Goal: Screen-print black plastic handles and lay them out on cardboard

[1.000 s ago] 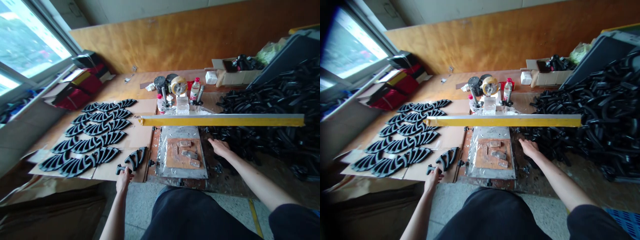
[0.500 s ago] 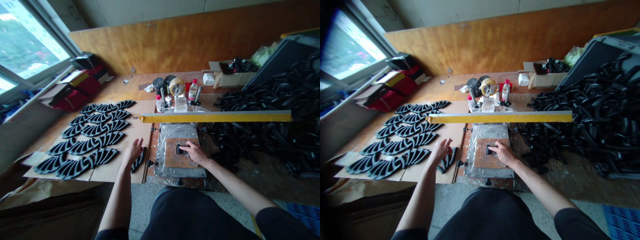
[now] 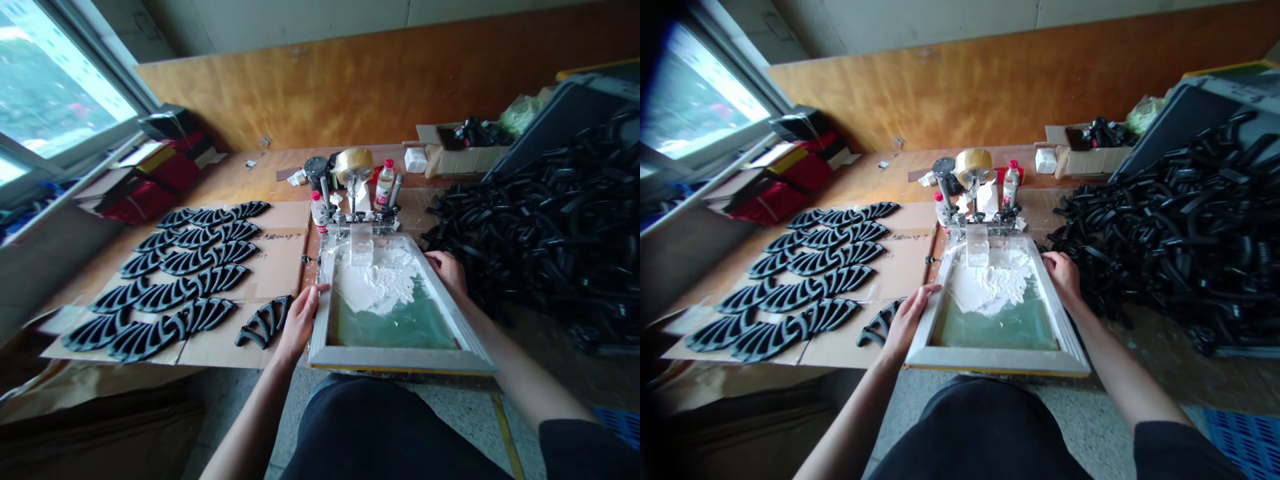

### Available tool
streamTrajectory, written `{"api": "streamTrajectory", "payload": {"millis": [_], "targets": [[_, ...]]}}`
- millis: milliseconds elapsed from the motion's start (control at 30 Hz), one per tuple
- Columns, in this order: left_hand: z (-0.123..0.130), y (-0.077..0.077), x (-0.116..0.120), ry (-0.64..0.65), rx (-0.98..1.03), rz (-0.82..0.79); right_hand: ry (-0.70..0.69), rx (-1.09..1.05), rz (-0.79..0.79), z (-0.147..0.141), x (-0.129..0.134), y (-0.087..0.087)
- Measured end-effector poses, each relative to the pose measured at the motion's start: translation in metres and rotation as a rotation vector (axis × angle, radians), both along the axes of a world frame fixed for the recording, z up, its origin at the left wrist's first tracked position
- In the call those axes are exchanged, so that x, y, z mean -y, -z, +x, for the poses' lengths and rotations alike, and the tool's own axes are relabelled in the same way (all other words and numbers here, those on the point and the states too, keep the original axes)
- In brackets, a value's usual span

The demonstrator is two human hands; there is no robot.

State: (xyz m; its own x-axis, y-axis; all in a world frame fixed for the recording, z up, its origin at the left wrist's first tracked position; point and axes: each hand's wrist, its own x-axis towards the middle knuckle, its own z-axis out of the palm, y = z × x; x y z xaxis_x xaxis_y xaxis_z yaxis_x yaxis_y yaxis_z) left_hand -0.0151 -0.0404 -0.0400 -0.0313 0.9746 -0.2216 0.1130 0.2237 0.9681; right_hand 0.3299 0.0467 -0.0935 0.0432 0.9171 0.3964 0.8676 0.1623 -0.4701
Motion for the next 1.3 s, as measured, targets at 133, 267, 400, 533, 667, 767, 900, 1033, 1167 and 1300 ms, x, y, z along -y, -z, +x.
{"api": "streamTrajectory", "payload": {"millis": [133,267,400,533,667,767,900,1033,1167,1300], "targets": [[0.001,0.064,0.017,0.007,-0.052,-0.123,-0.174,0.006,0.047,-0.036,-0.021,-0.024],[0.005,0.099,0.013,0.016,-0.221,-0.130,-0.394,0.193,-0.092,-0.102,-0.030,-0.035],[0.003,0.105,0.007,0.047,-0.281,-0.138,-0.494,0.315,-0.268,-0.123,-0.019,-0.025],[0.001,0.105,0.007,0.058,-0.287,-0.154,-0.793,0.394,-0.216,-0.105,0.017,-0.018],[0.002,0.103,0.008,0.042,-0.288,-0.164,-1.053,0.375,-0.211,-0.084,0.032,-0.029],[0.003,0.100,0.008,0.034,-0.284,-0.156,-0.973,0.305,-0.252,-0.085,0.025,-0.032],[0.003,0.095,0.008,0.037,-0.258,-0.144,-0.836,0.307,-0.133,-0.094,0.035,-0.016],[0.002,0.094,0.009,0.039,-0.246,-0.150,-0.899,0.270,-0.138,-0.090,0.052,-0.006],[0.000,0.089,0.008,0.056,-0.198,-0.180,-0.748,0.198,-0.205,-0.098,0.023,-0.026],[-0.004,0.056,0.004,0.108,-0.085,-0.193,-0.533,0.140,-0.152,-0.107,-0.031,-0.053]]}}
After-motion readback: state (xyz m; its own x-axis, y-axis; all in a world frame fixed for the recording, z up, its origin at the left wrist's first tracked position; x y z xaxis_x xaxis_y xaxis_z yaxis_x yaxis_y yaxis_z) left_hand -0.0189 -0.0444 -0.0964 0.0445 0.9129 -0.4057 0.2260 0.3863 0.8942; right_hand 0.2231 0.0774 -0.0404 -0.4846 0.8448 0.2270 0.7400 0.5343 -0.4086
